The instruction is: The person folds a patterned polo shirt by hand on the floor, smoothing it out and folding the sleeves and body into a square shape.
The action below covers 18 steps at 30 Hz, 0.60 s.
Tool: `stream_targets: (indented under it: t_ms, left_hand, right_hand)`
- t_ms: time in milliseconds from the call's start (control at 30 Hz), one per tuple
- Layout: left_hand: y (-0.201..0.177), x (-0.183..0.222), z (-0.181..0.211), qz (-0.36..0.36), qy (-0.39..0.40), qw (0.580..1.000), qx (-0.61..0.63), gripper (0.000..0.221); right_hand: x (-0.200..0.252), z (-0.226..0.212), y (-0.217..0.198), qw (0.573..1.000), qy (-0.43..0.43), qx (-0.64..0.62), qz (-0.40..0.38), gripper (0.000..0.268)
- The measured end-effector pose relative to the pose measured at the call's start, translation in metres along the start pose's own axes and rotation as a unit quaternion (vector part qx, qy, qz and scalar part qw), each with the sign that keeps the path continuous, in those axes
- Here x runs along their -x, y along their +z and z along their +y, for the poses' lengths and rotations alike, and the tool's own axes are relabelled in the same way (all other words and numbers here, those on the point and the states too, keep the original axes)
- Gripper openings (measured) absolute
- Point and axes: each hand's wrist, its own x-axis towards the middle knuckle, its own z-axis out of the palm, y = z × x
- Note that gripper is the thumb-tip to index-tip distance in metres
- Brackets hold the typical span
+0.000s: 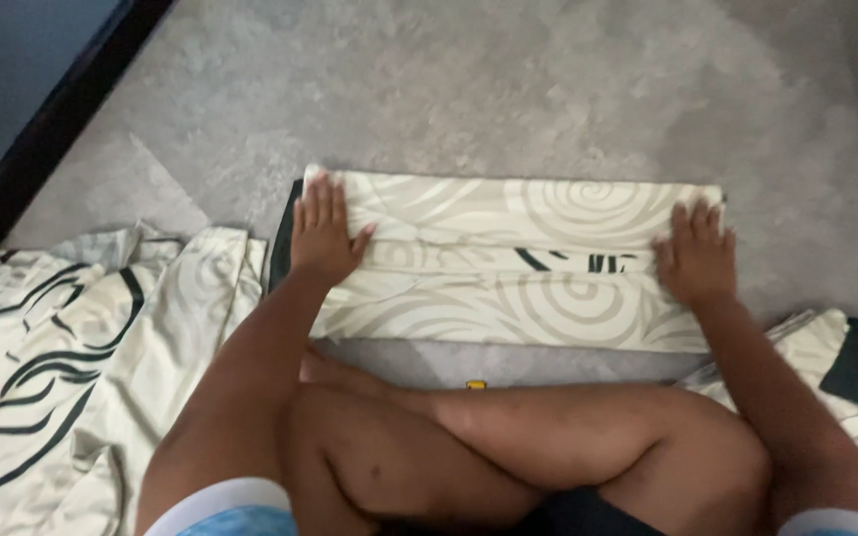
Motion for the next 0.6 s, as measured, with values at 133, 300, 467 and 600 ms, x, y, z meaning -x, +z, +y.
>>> stream_targets:
  t_ms: [133,300,467,600]
  left_hand:
    - [0.010,0.007,-0.007,-0.046,-0.082,0.995,0.020,0.096]
    - [0.027,-0.008,-0.026,-0.017,-0.119,0.992,0.049,0.108]
    - [0.051,-0.025,-0.066,0.105,-0.091,0.990,-0.009,0.104]
    - [0.052,-0.032,-0.104,0.113,-0.072,0.989,-0.067,0.106]
  right_hand:
    - [0.030,-0.012,-0.025,0.993,0.011,-0.099,-0.071,0.082]
    - [0.036,-0.012,-0.019,0.996,0.030,-0.066,-0.058,0.080]
    - [0.031,-0.038,-0.014,0.999,0.019,-0.043,-0.027,0.079]
    - [0.027,-0.068,-0.011,0.997,0.019,-0.057,-0.047,0.078]
